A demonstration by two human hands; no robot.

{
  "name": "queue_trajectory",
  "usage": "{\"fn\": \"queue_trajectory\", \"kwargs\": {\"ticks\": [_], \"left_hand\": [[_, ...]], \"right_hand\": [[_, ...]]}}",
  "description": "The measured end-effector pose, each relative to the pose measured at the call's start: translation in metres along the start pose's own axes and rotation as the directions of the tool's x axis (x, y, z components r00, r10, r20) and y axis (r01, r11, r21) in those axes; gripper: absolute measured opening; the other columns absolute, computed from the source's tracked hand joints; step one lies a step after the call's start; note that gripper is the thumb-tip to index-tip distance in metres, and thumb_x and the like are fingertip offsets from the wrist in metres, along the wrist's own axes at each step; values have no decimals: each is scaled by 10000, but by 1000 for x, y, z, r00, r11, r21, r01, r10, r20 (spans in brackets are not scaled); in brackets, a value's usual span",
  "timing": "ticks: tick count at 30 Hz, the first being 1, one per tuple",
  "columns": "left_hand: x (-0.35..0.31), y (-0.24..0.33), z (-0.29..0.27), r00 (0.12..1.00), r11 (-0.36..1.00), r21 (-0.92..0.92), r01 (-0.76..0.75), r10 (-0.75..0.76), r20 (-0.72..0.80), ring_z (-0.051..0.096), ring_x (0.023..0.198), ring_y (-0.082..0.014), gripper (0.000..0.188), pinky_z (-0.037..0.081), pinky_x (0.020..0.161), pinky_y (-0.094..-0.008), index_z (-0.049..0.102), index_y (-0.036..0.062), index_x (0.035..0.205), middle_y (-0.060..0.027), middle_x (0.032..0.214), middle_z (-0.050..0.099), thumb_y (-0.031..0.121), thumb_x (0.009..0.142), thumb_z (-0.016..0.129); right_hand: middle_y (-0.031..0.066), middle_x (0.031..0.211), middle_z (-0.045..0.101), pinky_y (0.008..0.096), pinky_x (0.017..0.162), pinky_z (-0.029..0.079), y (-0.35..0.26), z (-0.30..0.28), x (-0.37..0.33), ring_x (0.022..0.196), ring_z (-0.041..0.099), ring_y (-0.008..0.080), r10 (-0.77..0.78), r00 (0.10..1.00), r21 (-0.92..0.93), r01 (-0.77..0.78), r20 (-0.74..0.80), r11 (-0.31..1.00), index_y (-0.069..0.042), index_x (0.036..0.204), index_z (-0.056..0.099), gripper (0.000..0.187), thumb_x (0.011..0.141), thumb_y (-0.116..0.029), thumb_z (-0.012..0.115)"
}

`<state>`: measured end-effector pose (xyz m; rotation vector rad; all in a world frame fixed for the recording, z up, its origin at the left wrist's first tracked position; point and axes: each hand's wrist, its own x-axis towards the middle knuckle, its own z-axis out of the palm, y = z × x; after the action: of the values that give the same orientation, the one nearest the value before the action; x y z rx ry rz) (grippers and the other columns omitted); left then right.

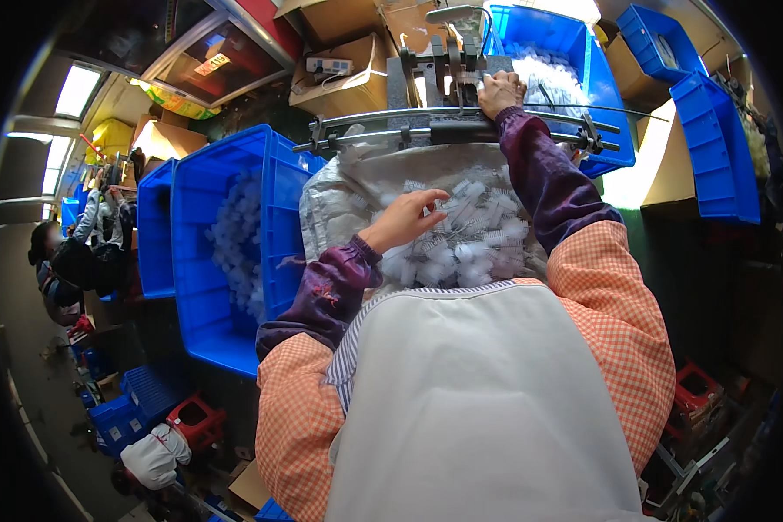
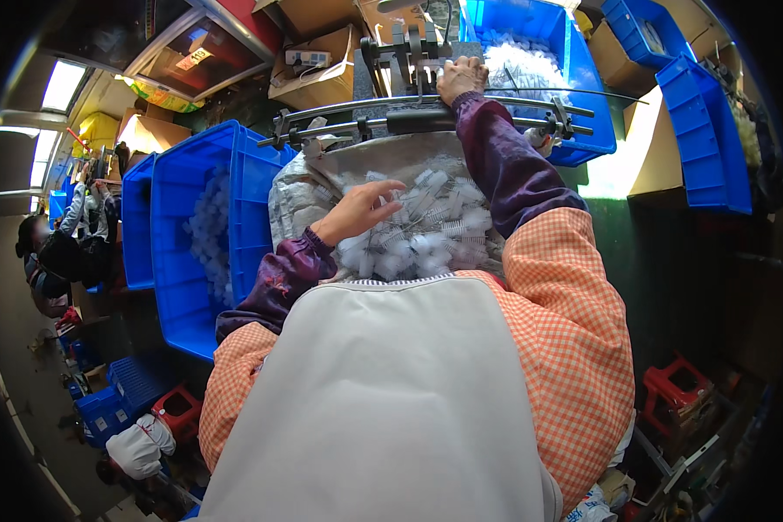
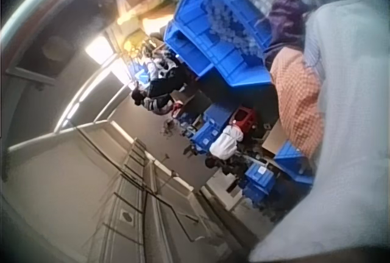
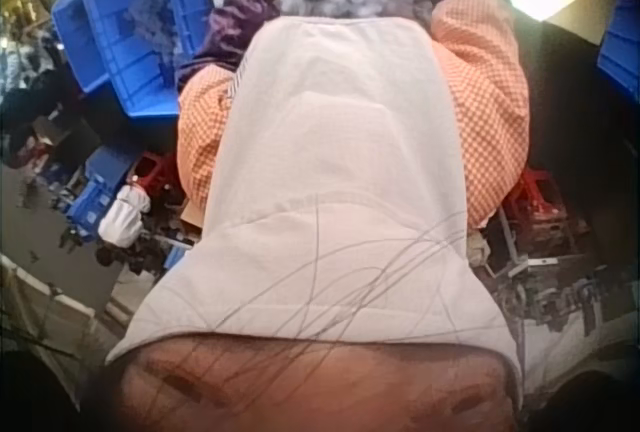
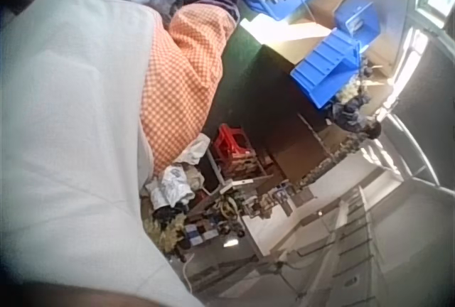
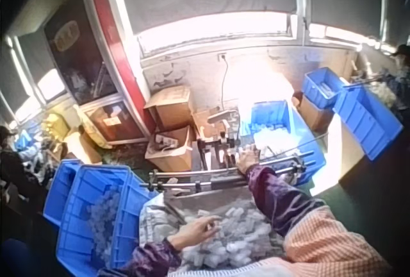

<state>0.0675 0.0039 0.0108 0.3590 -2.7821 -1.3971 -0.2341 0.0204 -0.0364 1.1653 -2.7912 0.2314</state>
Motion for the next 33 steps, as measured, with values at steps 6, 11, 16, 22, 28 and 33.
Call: {"fn": "queue_trajectory", "kwargs": {"ticks": [6, 11, 16, 22, 28, 33], "left_hand": [[2, -17, 8, 997, 998, -54, -31, 27, -77, 577, 621, -173, 195, 465, 599, -287, 602, 15, 958, -102, 761, 622, 125, 797, 614], [-1, -22, 7, 983, 995, -86, 50, -64, -174, 557, 619, -127, 166, 452, 587, -260, 592, -7, 915, -92, 758, 632, 103, 793, 611], [-1, -15, 4, 966, 990, -123, 73, -101, -237, 551, 625, -117, 148, 451, 588, -253, 575, -2, 908, -84, 739, 623, 74, 785, 609], [3, 0, -9, 957, 947, -312, 80, -160, -241, 597, 696, -122, 118, 466, 619, -243, 560, 1, 887, -72, 767, 626, 29, 784, 609], [3, -12, -10, 876, 904, -399, -151, -64, -478, 604, 734, -114, 162, 457, 645, -214, 597, 16, 917, -62, 798, 635, 35, 765, 649], [0, 26, -17, 802, 907, 60, -416, 397, -447, 579, 680, -171, 147, 455, 656, -257, 648, 84, 858, -37, 801, 619, 20, 726, 661]], "right_hand": [[94, 1044, 547, 439, 890, 269, -31, 3, -2, 1066, 423, 260, -45, 996, 14, 46, -73, 999, -111, 964, 618, 284, 811, -294, 465], [84, 1030, 558, 438, 867, 290, -6, 3, -3, 1047, 457, 272, -32, 996, -32, 30, -80, 999, -137, 998, 605, 286, 774, -276, 493], [101, 1083, 552, 452, 888, 312, 23, -3, -1, 1062, 497, 284, -21, 999, 8, 22, -36, 1000, -120, 1010, 594, 286, 788, -258, 480], [100, 1073, 576, 436, 872, 346, 55, -6, 20, 1017, 558, 264, -63, 993, -59, 69, 99, 996, -122, 1000, 565, 234, 799, -207, 481], [121, 1032, 593, 423, 834, 409, 87, -36, 28, 962, 592, 268, 155, 988, -209, -154, -9, 966, -143, 1050, 559, 271, 790, -172, 490], [124, 1076, 543, 395, 786, 458, 95, -36, -14, 935, 590, 288, 41, 977, 95, -21, -208, 995, -144, 1070, 594, 322, 771, -258, 566]]}}
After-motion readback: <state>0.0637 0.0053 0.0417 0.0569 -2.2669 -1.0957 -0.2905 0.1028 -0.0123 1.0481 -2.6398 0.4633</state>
